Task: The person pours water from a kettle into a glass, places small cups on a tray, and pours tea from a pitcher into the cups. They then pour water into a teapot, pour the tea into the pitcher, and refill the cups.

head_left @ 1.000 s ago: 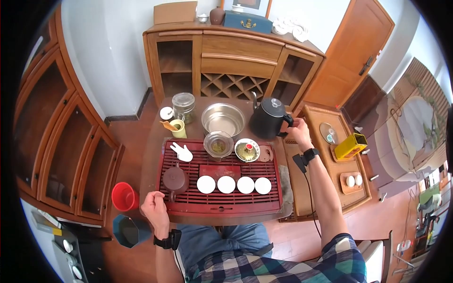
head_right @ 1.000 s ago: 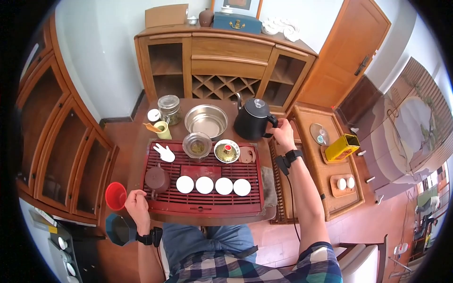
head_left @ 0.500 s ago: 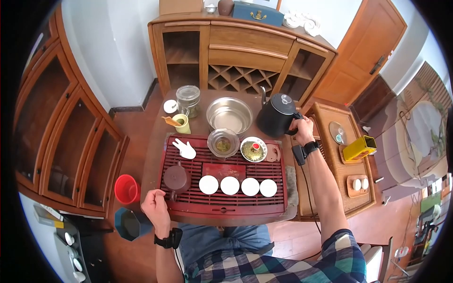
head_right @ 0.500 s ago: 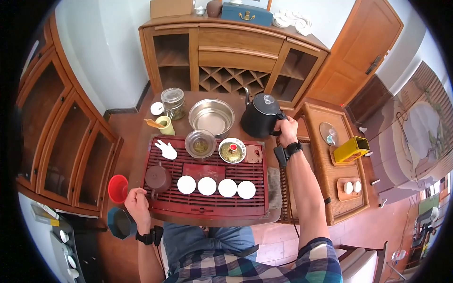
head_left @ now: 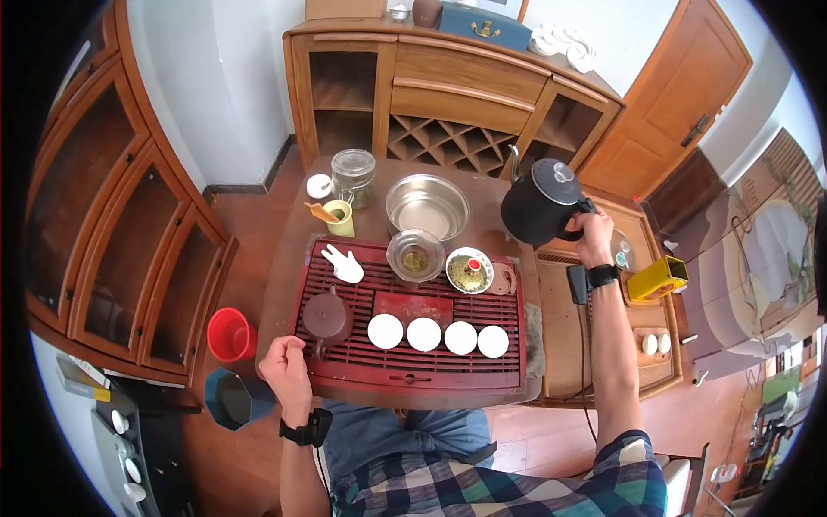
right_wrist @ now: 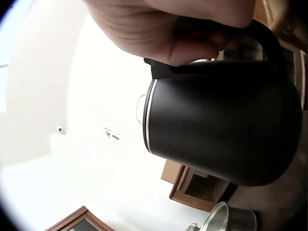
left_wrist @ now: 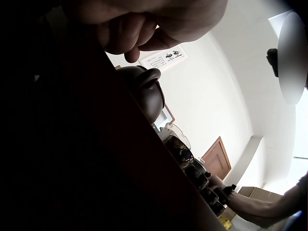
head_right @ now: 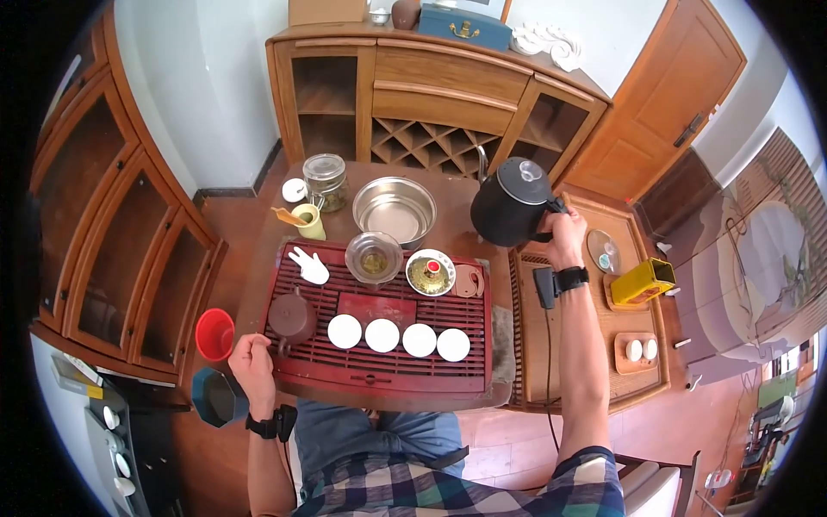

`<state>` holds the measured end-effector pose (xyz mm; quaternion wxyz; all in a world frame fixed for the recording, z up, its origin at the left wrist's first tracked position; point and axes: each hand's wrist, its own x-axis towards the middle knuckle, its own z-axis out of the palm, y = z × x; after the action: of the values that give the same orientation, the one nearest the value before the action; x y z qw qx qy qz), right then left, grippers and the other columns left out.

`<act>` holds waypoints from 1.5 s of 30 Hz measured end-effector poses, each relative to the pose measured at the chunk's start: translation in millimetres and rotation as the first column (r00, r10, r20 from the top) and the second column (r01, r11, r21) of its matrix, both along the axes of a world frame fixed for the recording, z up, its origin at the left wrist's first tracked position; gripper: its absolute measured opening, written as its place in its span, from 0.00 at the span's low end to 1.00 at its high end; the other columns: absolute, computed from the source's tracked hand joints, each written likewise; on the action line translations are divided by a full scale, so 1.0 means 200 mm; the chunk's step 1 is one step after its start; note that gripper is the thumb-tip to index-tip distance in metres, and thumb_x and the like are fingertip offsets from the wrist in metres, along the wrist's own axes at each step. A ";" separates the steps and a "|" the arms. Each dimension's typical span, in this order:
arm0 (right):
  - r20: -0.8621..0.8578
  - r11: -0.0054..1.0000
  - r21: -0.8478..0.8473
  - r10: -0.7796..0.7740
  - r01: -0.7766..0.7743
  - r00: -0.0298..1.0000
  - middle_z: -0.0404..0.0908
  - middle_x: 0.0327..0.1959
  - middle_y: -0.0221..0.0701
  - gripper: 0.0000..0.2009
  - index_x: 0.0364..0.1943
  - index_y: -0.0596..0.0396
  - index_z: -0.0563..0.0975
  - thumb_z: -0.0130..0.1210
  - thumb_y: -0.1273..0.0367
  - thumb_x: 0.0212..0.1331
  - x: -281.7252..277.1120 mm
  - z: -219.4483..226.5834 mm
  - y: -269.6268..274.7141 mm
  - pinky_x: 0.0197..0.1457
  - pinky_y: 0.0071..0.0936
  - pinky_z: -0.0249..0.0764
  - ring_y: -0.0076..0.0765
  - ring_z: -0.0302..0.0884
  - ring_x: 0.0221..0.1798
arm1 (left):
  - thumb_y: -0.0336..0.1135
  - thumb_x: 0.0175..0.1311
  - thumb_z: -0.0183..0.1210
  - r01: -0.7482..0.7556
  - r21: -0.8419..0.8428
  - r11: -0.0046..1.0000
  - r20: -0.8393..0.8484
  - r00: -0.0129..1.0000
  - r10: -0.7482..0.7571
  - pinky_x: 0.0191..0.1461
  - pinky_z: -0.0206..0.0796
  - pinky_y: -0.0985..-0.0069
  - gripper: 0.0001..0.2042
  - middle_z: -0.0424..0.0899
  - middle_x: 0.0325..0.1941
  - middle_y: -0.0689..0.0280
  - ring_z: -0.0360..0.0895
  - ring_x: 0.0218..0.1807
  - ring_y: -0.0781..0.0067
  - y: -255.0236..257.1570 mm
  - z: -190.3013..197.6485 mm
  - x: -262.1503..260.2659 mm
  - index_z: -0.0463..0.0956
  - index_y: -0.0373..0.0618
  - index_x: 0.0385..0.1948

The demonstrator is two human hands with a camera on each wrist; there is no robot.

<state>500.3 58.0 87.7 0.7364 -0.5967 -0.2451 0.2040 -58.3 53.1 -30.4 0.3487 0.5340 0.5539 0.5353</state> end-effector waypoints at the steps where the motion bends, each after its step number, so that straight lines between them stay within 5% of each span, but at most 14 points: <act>1: 0.037 1.000 0.006 0.023 -0.023 0.999 0.78 0.27 0.34 0.13 0.32 0.66 0.76 0.46 0.87 0.40 -0.01 0.06 -0.03 0.27 0.25 0.67 0.33 0.73 0.25 | 0.29 0.71 0.56 0.004 -0.019 1.000 0.017 1.000 -0.004 0.25 0.50 0.80 0.09 0.67 0.17 0.76 0.61 0.22 0.89 0.00 0.01 0.00 0.79 0.37 0.29; 8: 0.135 1.000 0.015 0.025 -0.027 0.991 0.72 0.27 0.24 0.16 0.33 0.64 0.77 0.45 0.87 0.37 -0.07 0.36 -0.22 0.29 0.21 0.55 0.21 0.62 0.27 | 0.28 0.71 0.56 0.010 -0.019 1.000 0.056 0.998 -0.009 0.23 0.48 0.80 0.09 0.66 0.16 0.77 0.60 0.20 0.90 0.00 0.02 0.01 0.80 0.38 0.29; 20: 0.251 0.979 -0.123 0.189 -0.163 0.949 0.72 0.26 0.24 0.15 0.28 0.62 0.77 0.46 0.86 0.31 -0.32 0.56 -0.43 0.30 0.20 0.55 0.22 0.64 0.28 | 0.27 0.71 0.56 0.022 -0.013 1.000 0.096 0.995 -0.021 0.22 0.47 0.82 0.09 0.66 0.15 0.78 0.59 0.18 0.90 0.00 0.03 0.02 0.81 0.38 0.29; 45: 0.426 0.890 -0.423 0.362 -0.171 0.829 0.69 0.20 0.19 0.06 0.23 0.60 0.75 0.50 0.84 0.46 -0.60 0.70 -0.31 0.25 0.22 0.52 0.15 0.59 0.23 | 0.27 0.71 0.56 0.037 -0.022 0.999 0.088 0.995 -0.035 0.23 0.46 0.81 0.09 0.67 0.17 0.78 0.59 0.20 0.90 -0.01 0.04 0.02 0.81 0.38 0.29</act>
<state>380.1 -3.3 227.3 0.4877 -0.7146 -0.4644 0.1894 -55.0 51.7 -21.9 0.3886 0.5157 0.5345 0.5454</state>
